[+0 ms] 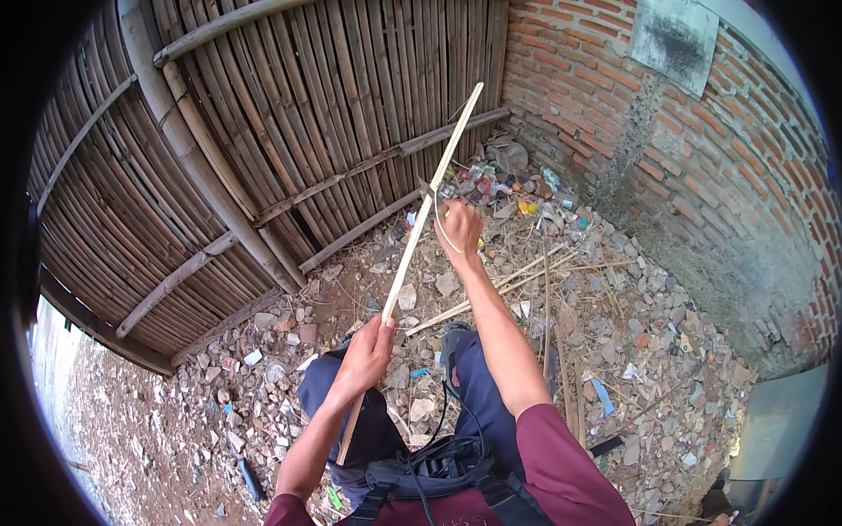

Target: The person uses a knife to shave the surface and sharpen the end of a long bamboo stick by hand. They repeat the shaving motion along the length of the stick several times.

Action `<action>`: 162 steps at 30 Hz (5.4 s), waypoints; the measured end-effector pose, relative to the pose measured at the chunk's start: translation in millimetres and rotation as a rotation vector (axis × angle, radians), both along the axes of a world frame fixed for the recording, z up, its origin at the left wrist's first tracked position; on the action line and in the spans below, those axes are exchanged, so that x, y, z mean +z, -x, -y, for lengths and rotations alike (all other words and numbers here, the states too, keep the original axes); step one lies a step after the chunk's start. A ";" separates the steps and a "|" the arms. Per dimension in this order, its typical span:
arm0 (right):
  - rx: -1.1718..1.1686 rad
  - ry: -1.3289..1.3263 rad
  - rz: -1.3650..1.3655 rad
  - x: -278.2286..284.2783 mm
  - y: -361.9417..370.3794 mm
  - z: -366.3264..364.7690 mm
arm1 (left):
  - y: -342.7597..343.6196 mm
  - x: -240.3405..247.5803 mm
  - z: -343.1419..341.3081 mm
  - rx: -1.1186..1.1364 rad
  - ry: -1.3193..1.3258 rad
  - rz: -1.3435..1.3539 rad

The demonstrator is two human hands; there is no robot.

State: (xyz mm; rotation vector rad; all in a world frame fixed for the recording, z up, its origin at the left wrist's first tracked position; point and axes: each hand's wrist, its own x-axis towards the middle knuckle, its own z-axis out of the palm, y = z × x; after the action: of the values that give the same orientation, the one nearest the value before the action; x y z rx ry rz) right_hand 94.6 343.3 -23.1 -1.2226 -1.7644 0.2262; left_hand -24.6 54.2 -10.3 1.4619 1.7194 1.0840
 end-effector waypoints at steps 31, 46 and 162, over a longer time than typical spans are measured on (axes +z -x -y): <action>-0.024 -0.155 -0.068 -7.8 -26.4 -22.1 | -27.3 5.8 -10.9 -0.012 -0.048 -0.104; -0.477 0.095 0.010 -81.7 -129.5 -106.8 | 28.6 19.0 58.9 -0.077 0.246 0.453; 0.194 0.010 0.037 13.4 -2.2 36.8 | -14.2 21.3 -8.8 0.258 -0.230 -0.269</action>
State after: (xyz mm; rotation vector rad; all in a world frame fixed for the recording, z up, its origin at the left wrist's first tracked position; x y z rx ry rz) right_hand 96.7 306.5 -9.7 -1.0689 -1.9168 0.3272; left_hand -10.4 63.1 11.0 1.6185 2.0720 1.3040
